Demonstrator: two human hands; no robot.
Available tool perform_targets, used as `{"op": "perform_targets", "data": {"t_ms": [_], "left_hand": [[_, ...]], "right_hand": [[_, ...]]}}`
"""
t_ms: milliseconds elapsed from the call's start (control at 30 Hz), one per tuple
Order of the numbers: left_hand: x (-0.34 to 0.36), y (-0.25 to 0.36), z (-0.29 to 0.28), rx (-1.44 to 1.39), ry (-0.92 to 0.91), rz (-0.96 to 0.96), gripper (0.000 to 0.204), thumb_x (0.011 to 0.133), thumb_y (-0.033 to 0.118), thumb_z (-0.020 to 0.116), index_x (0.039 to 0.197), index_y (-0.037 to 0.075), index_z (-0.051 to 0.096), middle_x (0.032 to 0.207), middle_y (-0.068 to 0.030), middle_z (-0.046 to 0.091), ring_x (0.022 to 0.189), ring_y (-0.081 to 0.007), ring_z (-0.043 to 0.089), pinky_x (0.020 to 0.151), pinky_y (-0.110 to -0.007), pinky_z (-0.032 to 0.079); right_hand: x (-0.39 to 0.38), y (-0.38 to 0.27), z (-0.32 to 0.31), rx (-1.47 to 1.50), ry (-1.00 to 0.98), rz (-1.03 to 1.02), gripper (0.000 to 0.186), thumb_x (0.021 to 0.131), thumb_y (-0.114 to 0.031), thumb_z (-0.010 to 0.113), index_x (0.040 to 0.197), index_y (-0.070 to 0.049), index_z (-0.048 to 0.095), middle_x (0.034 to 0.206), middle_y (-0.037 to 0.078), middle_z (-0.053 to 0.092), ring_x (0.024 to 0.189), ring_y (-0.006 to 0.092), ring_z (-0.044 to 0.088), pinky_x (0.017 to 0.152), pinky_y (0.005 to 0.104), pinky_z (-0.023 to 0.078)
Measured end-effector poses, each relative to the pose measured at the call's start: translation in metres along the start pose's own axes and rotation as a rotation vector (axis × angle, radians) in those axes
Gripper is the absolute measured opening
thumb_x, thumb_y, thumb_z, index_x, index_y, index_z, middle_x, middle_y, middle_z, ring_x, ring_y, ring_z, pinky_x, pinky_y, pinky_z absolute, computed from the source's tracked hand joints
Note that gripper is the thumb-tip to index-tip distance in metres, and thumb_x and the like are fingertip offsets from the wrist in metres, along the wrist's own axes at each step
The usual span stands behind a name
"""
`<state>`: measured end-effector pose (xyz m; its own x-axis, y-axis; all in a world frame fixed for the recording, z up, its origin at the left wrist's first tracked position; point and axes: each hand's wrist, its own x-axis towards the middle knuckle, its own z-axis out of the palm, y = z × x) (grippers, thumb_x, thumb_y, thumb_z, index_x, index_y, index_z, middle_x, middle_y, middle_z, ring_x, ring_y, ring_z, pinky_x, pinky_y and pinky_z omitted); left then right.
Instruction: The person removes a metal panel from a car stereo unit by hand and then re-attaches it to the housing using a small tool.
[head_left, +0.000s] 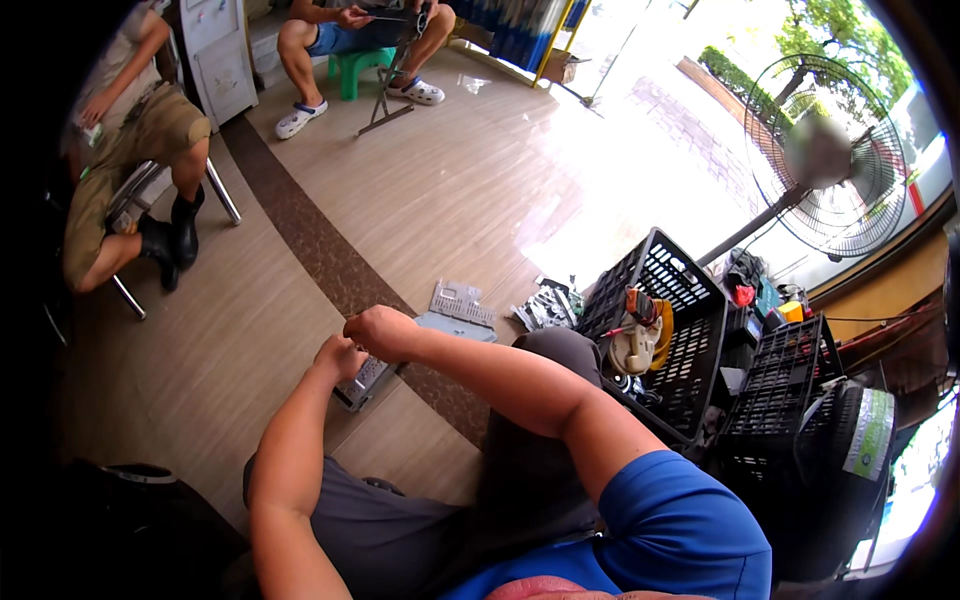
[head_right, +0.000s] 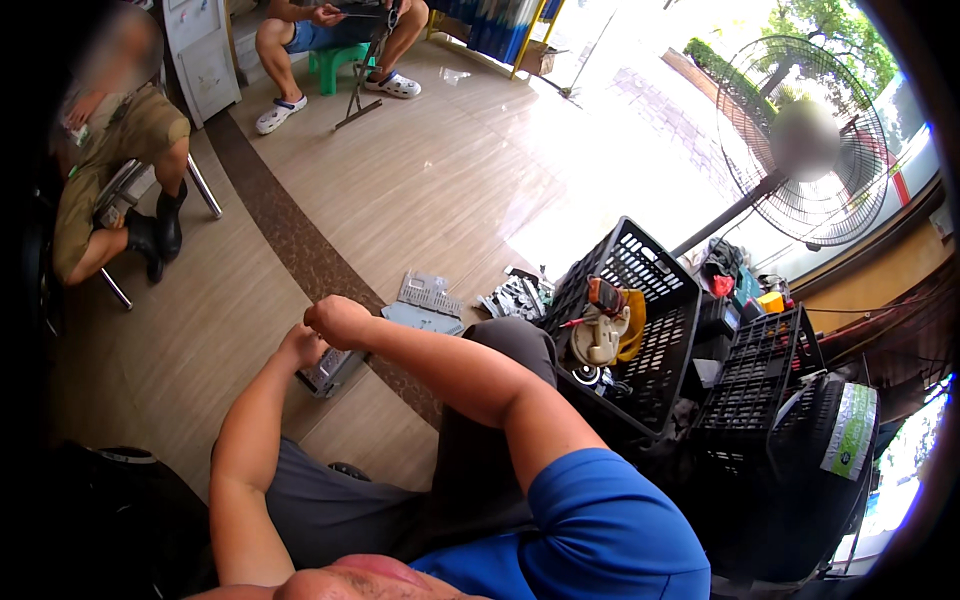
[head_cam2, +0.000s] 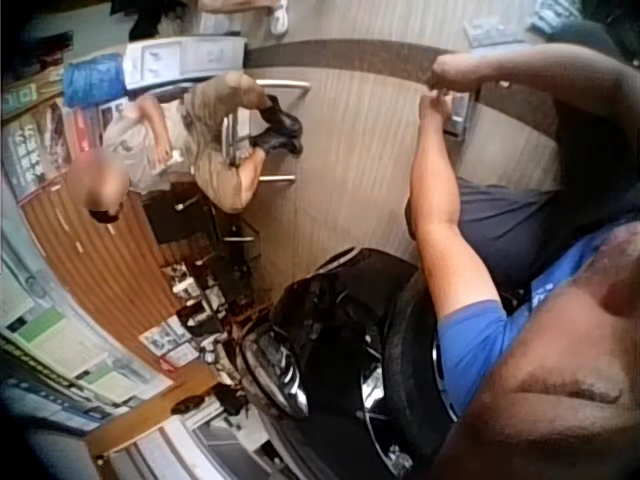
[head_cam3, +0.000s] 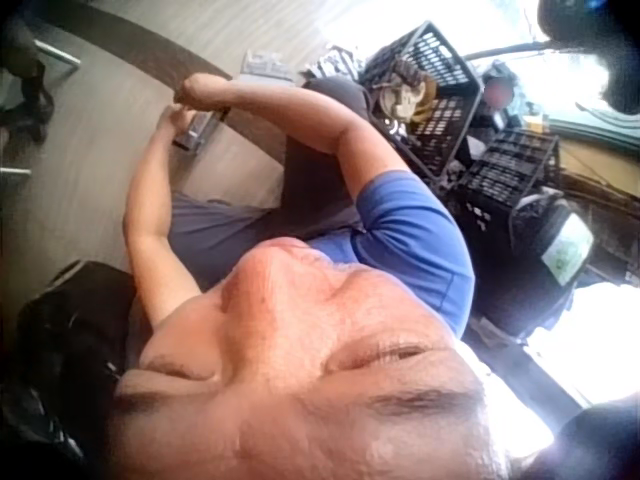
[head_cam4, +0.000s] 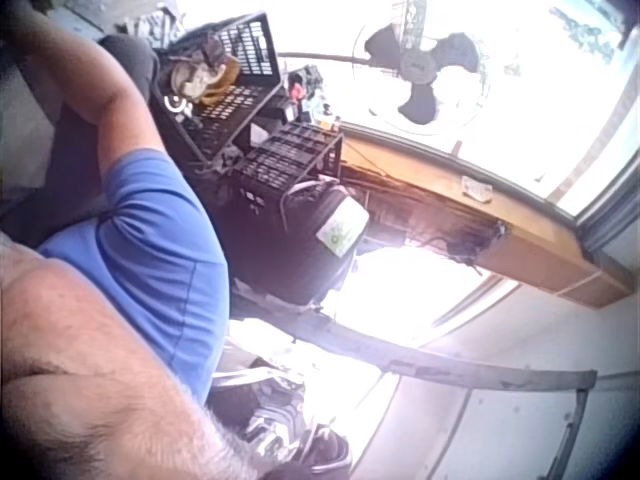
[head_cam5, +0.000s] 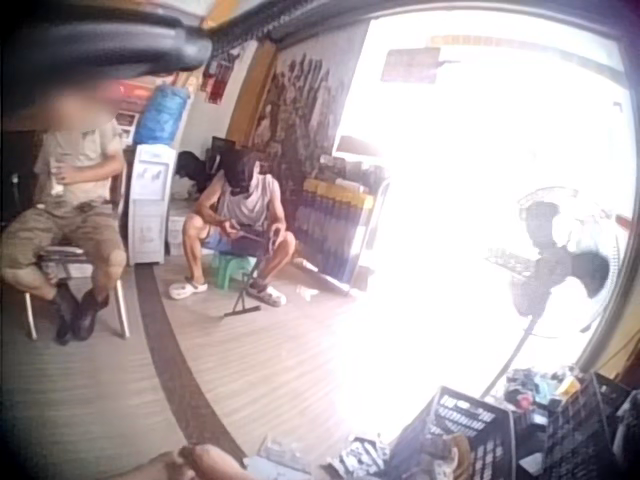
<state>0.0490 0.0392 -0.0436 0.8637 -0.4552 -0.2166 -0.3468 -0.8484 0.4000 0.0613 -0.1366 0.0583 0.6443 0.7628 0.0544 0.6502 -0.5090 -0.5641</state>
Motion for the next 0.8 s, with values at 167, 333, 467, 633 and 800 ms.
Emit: {"op": "perform_targets", "data": {"t_ms": [167, 333, 467, 633, 800], "left_hand": [[0.002, -0.014, 0.014, -0.024, 0.048, -0.093, 0.030, 0.086, 0.032, 0.059, 0.102, 0.008, 0.069, 0.102, -0.0201, 0.068, 0.099, -0.0377, 0.064, 0.087, -0.044, 0.052], [0.003, -0.013, 0.006, -0.190, -0.028, -0.181, 0.030, 0.085, 0.030, 0.061, 0.105, 0.009, 0.068, 0.106, -0.0208, 0.067, 0.102, -0.0373, 0.063, 0.087, -0.044, 0.051], [0.004, 0.009, -0.008, 0.004, -0.026, -0.048, 0.028, 0.084, 0.028, 0.063, 0.104, 0.007, 0.068, 0.107, -0.0200, 0.067, 0.105, -0.0357, 0.062, 0.088, -0.044, 0.050], [0.000, 0.003, -0.004, -0.080, -0.058, -0.134, 0.028, 0.084, 0.025, 0.062, 0.104, 0.006, 0.068, 0.106, -0.0201, 0.067, 0.103, -0.0366, 0.062, 0.088, -0.043, 0.051], [0.012, -0.006, 0.011, -0.073, -0.062, -0.119, 0.027, 0.084, 0.025, 0.062, 0.103, 0.006, 0.068, 0.105, -0.0200, 0.067, 0.101, -0.0356, 0.063, 0.087, -0.043, 0.051]], "right_hand": [[-0.001, -0.005, 0.002, 0.056, 0.027, 0.025, 0.020, 0.085, -0.017, 0.058, 0.098, -0.005, 0.068, 0.086, 0.017, 0.068, 0.083, 0.0360, 0.065, 0.075, 0.0444, 0.051], [-0.001, -0.010, -0.003, 0.177, 0.021, -0.017, 0.022, 0.088, -0.022, 0.058, 0.095, -0.005, 0.069, 0.087, 0.019, 0.068, 0.083, 0.0371, 0.065, 0.076, 0.0449, 0.051], [-0.006, -0.005, -0.002, 0.153, 0.049, 0.129, 0.024, 0.087, -0.026, 0.060, 0.094, -0.004, 0.069, 0.087, 0.019, 0.068, 0.084, 0.0371, 0.065, 0.076, 0.0455, 0.050], [-0.002, -0.013, -0.002, 0.096, 0.038, 0.213, 0.031, 0.085, -0.033, 0.062, 0.091, -0.003, 0.068, 0.087, 0.020, 0.068, 0.086, 0.0382, 0.064, 0.077, 0.0457, 0.050], [-0.004, -0.009, -0.006, 0.057, 0.047, 0.062, 0.024, 0.087, -0.025, 0.058, 0.093, -0.005, 0.069, 0.088, 0.018, 0.068, 0.085, 0.0372, 0.064, 0.076, 0.0443, 0.051]]}}
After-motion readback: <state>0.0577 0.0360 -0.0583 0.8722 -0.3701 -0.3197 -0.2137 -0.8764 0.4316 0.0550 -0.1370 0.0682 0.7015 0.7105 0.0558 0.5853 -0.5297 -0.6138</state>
